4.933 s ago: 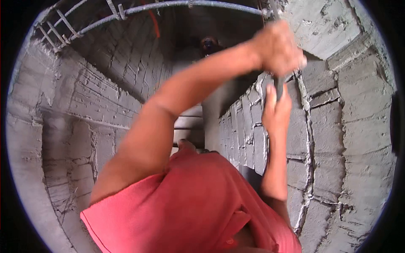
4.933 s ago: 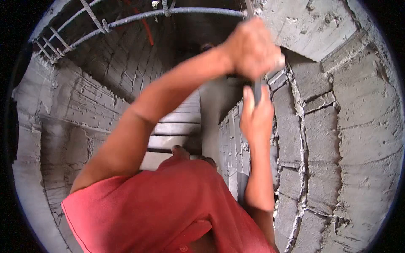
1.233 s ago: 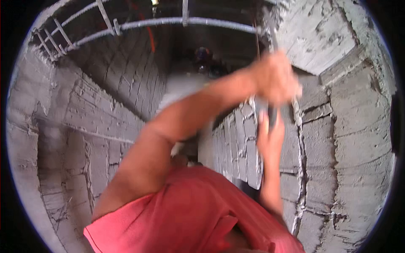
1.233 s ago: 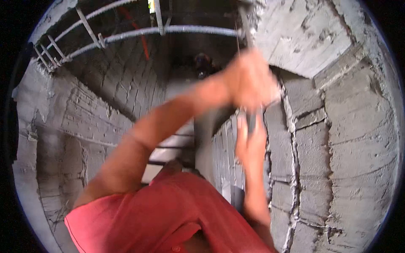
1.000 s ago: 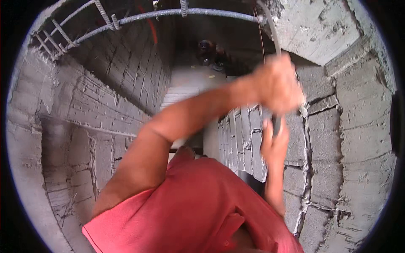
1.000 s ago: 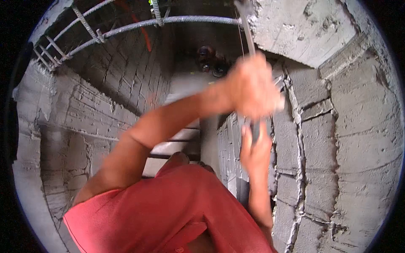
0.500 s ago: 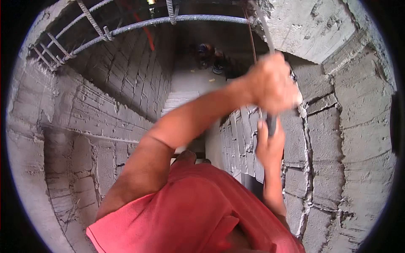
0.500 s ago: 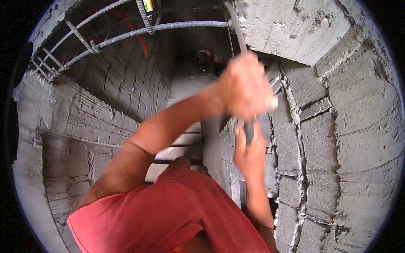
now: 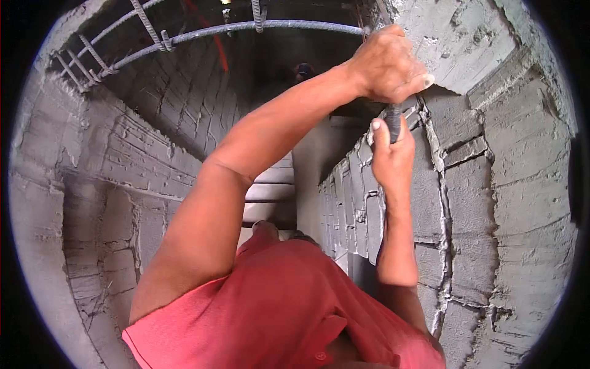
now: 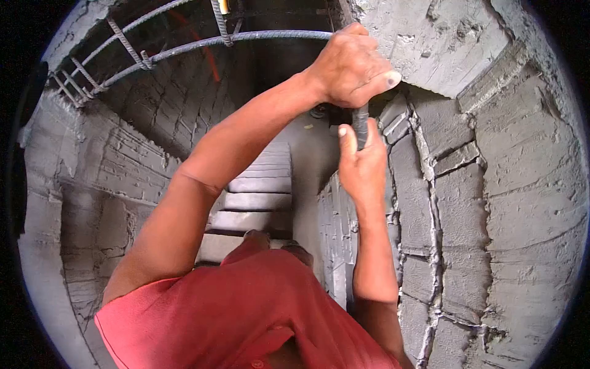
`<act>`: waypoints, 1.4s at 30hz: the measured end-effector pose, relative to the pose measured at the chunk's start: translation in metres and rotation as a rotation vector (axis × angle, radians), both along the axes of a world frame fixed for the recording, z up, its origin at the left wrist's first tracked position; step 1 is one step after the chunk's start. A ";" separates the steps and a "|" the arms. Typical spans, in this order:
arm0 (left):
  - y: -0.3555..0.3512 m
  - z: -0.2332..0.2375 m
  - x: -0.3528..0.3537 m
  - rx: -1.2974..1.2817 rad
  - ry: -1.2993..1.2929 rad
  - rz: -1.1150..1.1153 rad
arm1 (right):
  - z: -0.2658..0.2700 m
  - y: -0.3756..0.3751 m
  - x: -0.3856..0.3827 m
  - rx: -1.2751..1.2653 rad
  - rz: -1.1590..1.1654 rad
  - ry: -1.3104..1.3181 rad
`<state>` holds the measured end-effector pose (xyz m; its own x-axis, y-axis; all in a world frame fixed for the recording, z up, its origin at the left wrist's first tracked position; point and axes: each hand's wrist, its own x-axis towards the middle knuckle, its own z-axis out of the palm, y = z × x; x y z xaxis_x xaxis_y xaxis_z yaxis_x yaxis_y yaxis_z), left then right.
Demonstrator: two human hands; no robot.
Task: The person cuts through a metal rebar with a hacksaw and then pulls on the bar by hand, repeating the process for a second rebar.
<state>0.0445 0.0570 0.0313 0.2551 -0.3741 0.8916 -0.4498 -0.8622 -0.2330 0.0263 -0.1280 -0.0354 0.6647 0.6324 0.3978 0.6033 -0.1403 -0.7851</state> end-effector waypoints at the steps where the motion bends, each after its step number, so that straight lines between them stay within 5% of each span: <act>1: -0.001 0.001 0.003 0.015 -0.024 0.003 | 0.001 -0.001 0.000 -0.012 -0.011 0.013; 4: -0.045 -0.035 -0.034 0.124 -0.035 0.077 | -0.034 -0.059 -0.025 -0.117 -0.001 -0.138; 6: -0.078 -0.056 -0.051 -0.135 0.028 -0.083 | -0.037 -0.077 -0.054 -0.016 -0.016 -0.089; 7: -0.075 -0.049 -0.047 -0.111 0.014 -0.102 | -0.041 -0.077 -0.053 -0.019 -0.007 0.082; 10: -0.009 -0.011 -0.001 0.182 -0.176 0.081 | -0.010 -0.010 0.002 -0.071 -0.031 -0.102; 12: 0.002 0.000 -0.002 0.098 -0.155 0.060 | 0.003 -0.002 0.001 -0.025 -0.001 -0.004; 14: -0.014 -0.013 -0.017 0.172 -0.177 0.117 | -0.014 -0.018 -0.009 -0.094 -0.030 -0.067; 15: -0.031 -0.028 -0.027 0.127 -0.105 0.049 | -0.039 -0.040 -0.017 -0.002 -0.050 -0.329; 18: -0.072 -0.056 -0.037 -0.105 -0.064 -0.119 | -0.041 -0.073 -0.045 0.005 -0.023 -0.066; 21: -0.013 -0.023 -0.006 0.167 -0.224 0.082 | -0.020 -0.015 -0.006 0.008 0.004 -0.162; 23: 0.004 -0.001 0.012 0.006 -0.154 -0.059 | -0.003 0.002 0.002 0.009 0.002 0.065; 26: -0.022 -0.020 -0.011 0.087 -0.129 0.068 | -0.014 -0.032 -0.011 -0.122 -0.048 -0.164; 28: -0.066 -0.053 -0.035 -0.030 -0.107 -0.041 | -0.040 -0.065 -0.032 -0.146 -0.045 -0.100; 30: -0.070 -0.053 -0.033 -0.105 -0.096 -0.118 | -0.040 -0.066 -0.050 -0.001 -0.048 -0.028; 33: 0.003 -0.011 -0.002 0.168 -0.221 0.084 | -0.017 0.001 0.004 -0.019 -0.007 -0.220; 35: 0.011 0.000 0.004 0.028 -0.109 0.019 | 0.001 0.007 0.000 -0.012 0.009 0.033; 38: -0.032 -0.029 -0.023 0.129 -0.103 0.057 | -0.032 -0.044 -0.019 -0.119 -0.066 -0.165; 40: -0.078 -0.069 -0.037 -0.125 -0.097 -0.071 | -0.060 -0.078 -0.045 -0.042 -0.059 -0.180; 42: -0.062 -0.052 -0.025 -0.033 -0.133 0.001 | -0.041 -0.063 -0.035 -0.062 -0.061 -0.089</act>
